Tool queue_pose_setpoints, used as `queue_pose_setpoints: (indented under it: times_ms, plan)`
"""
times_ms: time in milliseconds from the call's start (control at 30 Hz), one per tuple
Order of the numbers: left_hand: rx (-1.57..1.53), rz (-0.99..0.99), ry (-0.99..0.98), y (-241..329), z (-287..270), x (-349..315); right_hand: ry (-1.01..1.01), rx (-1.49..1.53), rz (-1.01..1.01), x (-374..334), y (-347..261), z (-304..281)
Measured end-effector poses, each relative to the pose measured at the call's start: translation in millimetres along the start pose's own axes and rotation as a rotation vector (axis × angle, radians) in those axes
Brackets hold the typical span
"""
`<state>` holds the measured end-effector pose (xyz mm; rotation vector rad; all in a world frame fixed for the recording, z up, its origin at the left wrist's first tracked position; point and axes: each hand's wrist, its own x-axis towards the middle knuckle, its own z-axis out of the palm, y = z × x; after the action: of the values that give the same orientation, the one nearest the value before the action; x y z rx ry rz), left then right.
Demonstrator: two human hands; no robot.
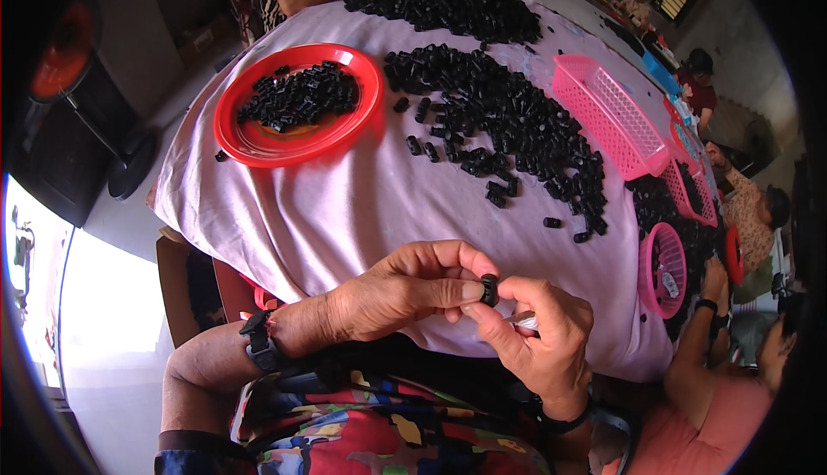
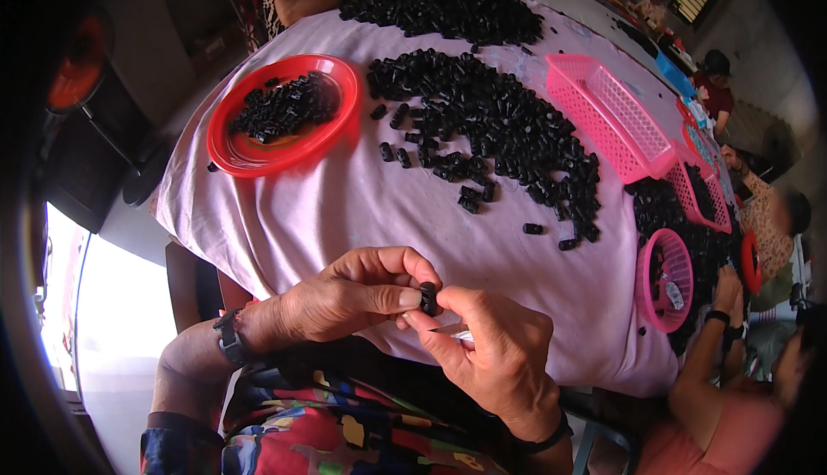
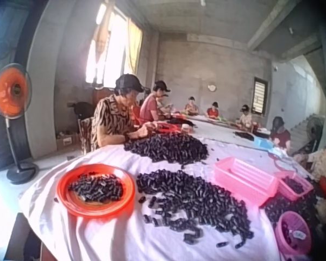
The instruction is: Manually assemble small black plastic components by hand.
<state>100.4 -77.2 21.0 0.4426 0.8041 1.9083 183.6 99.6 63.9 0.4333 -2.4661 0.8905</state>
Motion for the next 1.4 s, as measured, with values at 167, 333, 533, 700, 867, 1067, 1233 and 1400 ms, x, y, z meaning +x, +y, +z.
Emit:
queue_pose_setpoints:
  times_ms: [167, 333, 533, 700, 867, 1067, 1233, 1400]
  plan:
    - [-0.029, -0.013, 0.044, 5.6, 0.6, -1.6, 0.003, -0.017, -0.019, -0.1, 4.8, -1.0]
    - [0.145, -0.044, 0.095, 5.4, 0.4, -0.1, 0.003, -0.037, -0.032, 1.3, 3.1, 0.5]
    - [0.190, -0.072, 0.067, 10.9, -3.3, 3.2, -0.013, -0.007, -0.008, 0.2, 8.7, 1.2]
    - [0.182, 0.070, 0.062, 1.5, -8.4, 7.0, 0.025, 0.035, 0.015, 2.6, 8.9, 5.0]
    - [0.127, 0.096, 0.114, 22.0, 6.9, 14.0, 0.117, 0.001, 0.149, -0.1, 4.6, -5.4]
    - [0.212, 0.178, 0.010, 50.4, 34.5, 57.0, 0.278, 0.124, 0.261, -1.8, 9.4, -16.2]
    - [-0.010, 0.162, -0.137, 31.7, 43.5, 90.3, 0.355, 0.115, 0.336, -2.7, 10.8, -33.4]
    - [0.061, 0.042, -0.186, 18.7, 37.4, 85.4, 0.314, -0.018, 0.275, -4.6, 24.7, -45.8]
